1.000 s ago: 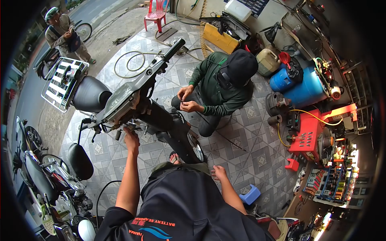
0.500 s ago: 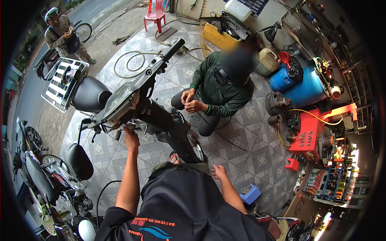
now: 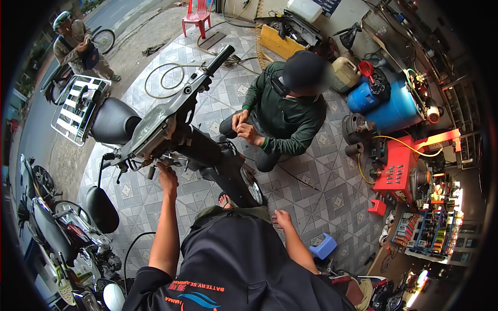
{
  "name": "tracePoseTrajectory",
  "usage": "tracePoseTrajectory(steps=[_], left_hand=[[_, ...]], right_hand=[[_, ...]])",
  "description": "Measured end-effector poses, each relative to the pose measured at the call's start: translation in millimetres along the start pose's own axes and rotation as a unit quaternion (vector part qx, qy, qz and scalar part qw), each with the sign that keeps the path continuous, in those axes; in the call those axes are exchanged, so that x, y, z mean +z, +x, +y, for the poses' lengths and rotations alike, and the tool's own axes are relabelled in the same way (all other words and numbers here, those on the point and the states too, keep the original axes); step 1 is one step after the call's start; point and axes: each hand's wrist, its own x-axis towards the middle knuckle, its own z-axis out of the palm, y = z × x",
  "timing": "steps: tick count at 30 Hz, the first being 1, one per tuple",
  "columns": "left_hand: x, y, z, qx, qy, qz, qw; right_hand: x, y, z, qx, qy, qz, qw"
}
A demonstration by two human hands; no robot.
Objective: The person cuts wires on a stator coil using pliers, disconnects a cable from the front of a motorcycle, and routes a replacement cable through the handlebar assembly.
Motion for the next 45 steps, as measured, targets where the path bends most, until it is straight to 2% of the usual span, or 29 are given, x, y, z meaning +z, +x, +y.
tracePoseTrajectory(steps=[45], left_hand=[[1.3, -0.4, 1.0, 0.001, -0.013, 0.006, 1.0]], right_hand=[[0.5, -3.5, -2.9, 0.001, 0.008, -0.015, 1.0]])
